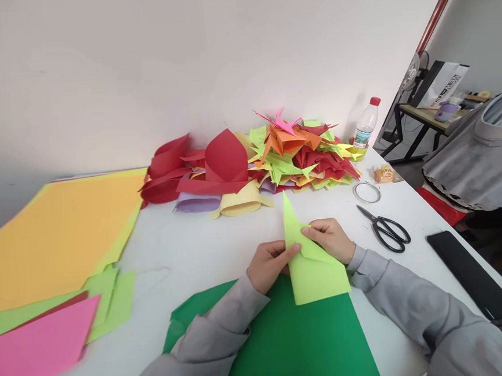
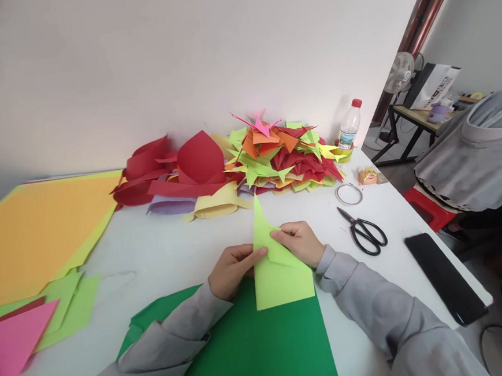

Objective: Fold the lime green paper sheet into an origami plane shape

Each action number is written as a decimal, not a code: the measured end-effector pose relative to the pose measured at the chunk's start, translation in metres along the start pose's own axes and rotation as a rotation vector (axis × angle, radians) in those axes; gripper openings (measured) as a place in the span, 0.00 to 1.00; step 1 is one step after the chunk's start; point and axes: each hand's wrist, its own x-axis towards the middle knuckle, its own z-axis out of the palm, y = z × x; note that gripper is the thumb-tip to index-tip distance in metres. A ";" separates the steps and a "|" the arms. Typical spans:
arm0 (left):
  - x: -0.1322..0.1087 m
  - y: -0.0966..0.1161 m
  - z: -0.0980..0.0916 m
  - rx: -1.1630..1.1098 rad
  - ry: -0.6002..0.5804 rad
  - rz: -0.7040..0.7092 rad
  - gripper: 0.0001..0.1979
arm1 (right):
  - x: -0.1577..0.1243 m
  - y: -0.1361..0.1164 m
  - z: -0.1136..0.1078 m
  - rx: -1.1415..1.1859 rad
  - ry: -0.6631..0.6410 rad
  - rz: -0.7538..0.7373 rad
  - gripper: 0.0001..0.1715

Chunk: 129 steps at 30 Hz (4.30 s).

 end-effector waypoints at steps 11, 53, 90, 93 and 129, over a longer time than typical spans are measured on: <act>0.001 -0.001 -0.007 -0.101 0.030 0.048 0.15 | -0.011 -0.017 0.006 -0.055 -0.121 -0.101 0.31; 0.004 0.011 -0.006 -0.315 0.442 0.195 0.22 | -0.009 0.004 0.012 0.163 0.129 -0.050 0.17; 0.008 0.008 -0.032 0.030 0.235 0.076 0.16 | 0.024 0.004 0.006 -0.182 -0.266 0.022 0.31; 0.010 0.006 -0.034 0.039 0.262 0.088 0.16 | 0.026 0.003 0.006 -0.189 -0.250 0.018 0.31; 0.005 0.011 -0.020 0.108 0.165 0.105 0.18 | 0.015 0.006 0.008 0.048 -0.326 0.098 0.32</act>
